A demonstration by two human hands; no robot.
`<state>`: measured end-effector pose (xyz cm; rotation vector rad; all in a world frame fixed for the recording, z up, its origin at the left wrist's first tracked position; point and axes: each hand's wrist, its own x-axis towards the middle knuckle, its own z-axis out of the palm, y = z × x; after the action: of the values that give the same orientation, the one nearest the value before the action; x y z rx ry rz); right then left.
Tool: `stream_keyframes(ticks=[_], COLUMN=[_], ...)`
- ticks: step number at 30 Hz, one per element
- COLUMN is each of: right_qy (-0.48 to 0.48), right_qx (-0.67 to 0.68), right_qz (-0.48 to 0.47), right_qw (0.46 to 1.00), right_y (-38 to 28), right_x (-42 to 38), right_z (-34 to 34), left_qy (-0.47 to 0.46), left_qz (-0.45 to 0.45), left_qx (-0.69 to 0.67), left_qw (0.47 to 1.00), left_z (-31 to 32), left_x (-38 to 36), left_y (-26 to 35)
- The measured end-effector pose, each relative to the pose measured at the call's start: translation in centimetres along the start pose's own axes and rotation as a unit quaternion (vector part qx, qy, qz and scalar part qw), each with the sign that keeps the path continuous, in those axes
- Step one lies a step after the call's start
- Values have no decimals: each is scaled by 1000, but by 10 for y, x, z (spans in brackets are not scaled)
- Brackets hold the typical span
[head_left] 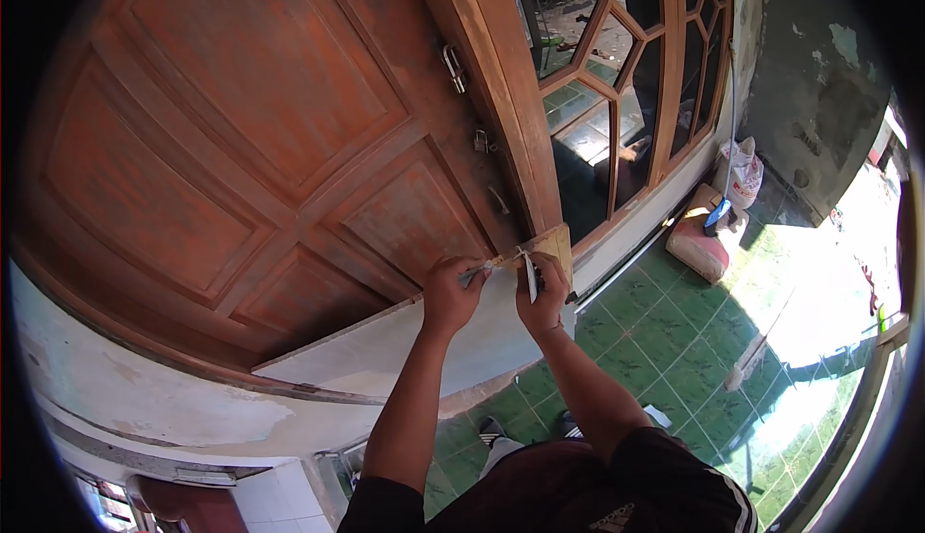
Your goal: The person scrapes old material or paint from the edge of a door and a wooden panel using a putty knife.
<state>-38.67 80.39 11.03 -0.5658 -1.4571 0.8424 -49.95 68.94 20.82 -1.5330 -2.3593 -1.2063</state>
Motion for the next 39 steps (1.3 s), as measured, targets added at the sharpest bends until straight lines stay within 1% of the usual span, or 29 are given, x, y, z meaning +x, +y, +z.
stream_keyframes(ticks=[2,5,9,10,13,16,20,22,25,28,29,30,32,34,35,36,39], right_qy=[12,37,36,40,16,-34,-126,-184,-303,-357,-334,-313,-257,-206,-177,-142,-108], right_qx=[5,25,-8,-4,-27,-108,-122,-133,-140,-160,-151,-142,-100,-69,-51,-31,-5], right_qz=[47,18,-49,-39,-51,-73,-130,-163,-201,-213,-196,-178,-146,-50,-3,35,87], right_qw=[999,999,998,998,998,991,976,960,921,895,909,922,950,975,983,989,990], right_y=[-6,-9,-3,-5,-2,-3,18,29,37,57,62,52,12,17,20,4,2], right_x=[-3,1,3,4,4,8,11,7,4,-19,-19,-17,-6,-4,-1,8,15], right_z=[3,6,5,6,4,0,-15,-30,-63,-93,-95,-96,-89,-78,-71,-63,-42], left_qy=[4,4,4,5,8,10,18,13,15,15,17,18,13,10,9,11,10], left_qz=[1,1,3,6,6,6,23,21,15,20,22,21,19,17,19,20,19], left_qx=[-2,10,24,22,8,-4,-3,-1,-5,-6,-7,-7,-7,-2,2,3,3], left_qw=[1000,1000,1000,1000,1000,1000,1000,1000,1000,1000,1000,1000,1000,1000,1000,1000,1000], left_z=[0,1,1,1,3,7,8,6,5,5,5,5,4,4,3,2,4], left_x=[0,-1,-2,-2,-2,-5,-3,-2,-3,-3,-1,0,-2,-3,-1,0,-3], left_y=[-1,-2,0,0,-4,-8,-15,-14,-11,-13,-14,-14,-12,-10,-10,-10,-9])
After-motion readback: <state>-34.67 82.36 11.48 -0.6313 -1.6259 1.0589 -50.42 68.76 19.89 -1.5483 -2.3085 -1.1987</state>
